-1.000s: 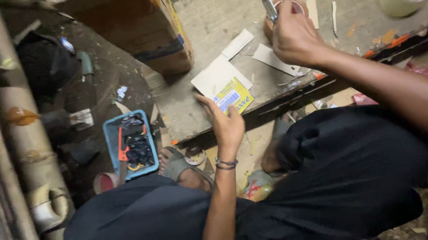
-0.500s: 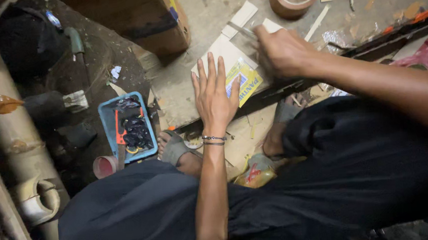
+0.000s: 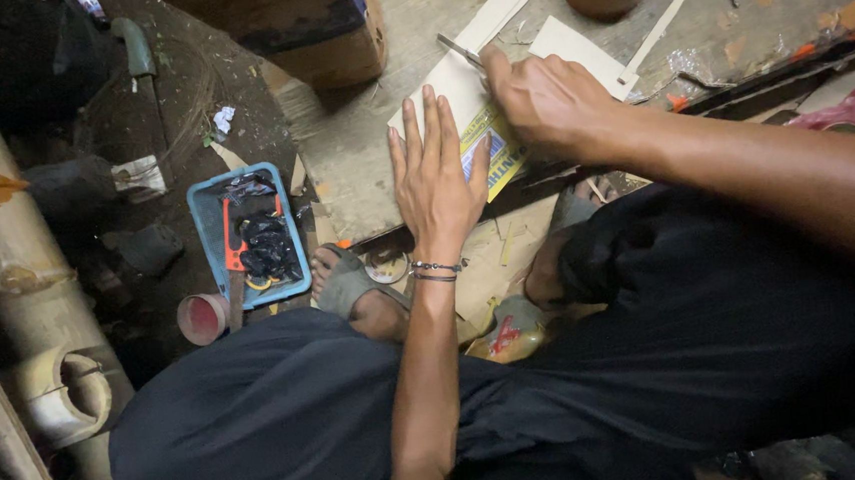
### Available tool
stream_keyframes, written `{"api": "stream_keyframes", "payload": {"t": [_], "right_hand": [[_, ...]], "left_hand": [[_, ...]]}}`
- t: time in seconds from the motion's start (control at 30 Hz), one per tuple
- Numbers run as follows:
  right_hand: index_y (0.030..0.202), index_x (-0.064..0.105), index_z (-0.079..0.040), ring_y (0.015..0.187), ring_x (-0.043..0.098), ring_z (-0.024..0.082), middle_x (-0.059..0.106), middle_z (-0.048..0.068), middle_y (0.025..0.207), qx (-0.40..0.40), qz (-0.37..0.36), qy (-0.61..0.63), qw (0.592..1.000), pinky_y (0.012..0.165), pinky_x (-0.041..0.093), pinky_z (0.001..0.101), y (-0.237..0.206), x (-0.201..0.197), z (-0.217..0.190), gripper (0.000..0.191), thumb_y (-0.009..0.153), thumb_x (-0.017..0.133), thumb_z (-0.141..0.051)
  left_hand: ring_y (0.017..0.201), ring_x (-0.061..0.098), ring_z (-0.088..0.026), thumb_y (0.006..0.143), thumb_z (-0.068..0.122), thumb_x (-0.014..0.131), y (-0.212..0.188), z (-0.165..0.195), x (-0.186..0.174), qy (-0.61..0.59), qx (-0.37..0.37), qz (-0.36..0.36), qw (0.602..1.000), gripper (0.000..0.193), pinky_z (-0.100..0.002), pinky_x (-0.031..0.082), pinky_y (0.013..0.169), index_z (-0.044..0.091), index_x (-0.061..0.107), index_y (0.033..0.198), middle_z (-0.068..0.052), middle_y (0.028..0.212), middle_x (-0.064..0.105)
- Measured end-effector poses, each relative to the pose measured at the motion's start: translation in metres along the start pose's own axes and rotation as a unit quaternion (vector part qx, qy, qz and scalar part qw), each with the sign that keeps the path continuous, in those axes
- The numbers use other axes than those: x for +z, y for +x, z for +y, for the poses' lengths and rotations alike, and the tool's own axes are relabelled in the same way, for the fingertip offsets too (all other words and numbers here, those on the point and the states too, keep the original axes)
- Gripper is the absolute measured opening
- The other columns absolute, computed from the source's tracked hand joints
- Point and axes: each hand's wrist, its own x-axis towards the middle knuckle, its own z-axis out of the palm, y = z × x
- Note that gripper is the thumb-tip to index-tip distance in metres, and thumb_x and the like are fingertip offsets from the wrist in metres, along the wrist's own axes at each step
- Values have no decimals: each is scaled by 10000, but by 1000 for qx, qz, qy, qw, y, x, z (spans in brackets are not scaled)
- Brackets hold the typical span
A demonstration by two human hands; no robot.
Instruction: The person sits on the floor at a low workbench and folds a cardboard box, pressing its flaps closed. They then use a utility knife to cut small cardboard pieces and a yellow printed card, and handle a roll of tape while working on the box parts.
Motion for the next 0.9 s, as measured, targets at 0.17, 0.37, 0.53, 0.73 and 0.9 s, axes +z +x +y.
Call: {"api": "stream_keyframes", "payload": {"t": [0.17,0.37,0.53,0.73,0.9], "right_hand": [[1183,428,90,735,703,507,679,326,764,26,-31,-16,999,606,564,554,2,-6,-9,397,871,624,-57],[1182,430,55,759,713,500,687,330,788,58,-74,-40,995,612,572,555,0,-10,-11,385,877,620,-84],[1220,435,26,728,731,483,695,307,786,68,-113,-66,989,581,587,554,-32,-3,3,251,1007,509,-85],[1210,471,-45,688,704,469,700,263,765,104,-100,-40,989,567,535,599,-75,3,20,281,958,501,-165],[1229,464,9,747,653,490,652,281,823,11,126,125,984,627,500,541,-89,1,31,333,931,577,-89]], "left_hand": [[1521,376,-374,993,375,675,-1,0,-1,6,-3,-3,1000,691,-548,281,1260,-12,452,1520,-140,1635,397],[1537,338,-364,1000,405,652,-1,5,-1,25,-34,-15,999,697,-573,268,1255,7,448,1535,-109,1650,376],[1530,300,-392,985,432,639,-2,7,1,26,-51,-28,998,703,-638,228,1225,33,450,1532,-92,1644,359],[1531,314,-377,1021,492,567,-1,7,-2,63,-46,-43,996,708,-626,203,1235,38,427,1546,-86,1661,349],[1517,307,-380,994,499,561,4,6,-9,52,-18,-33,998,734,-632,192,1216,38,428,1551,-82,1655,353]]}}
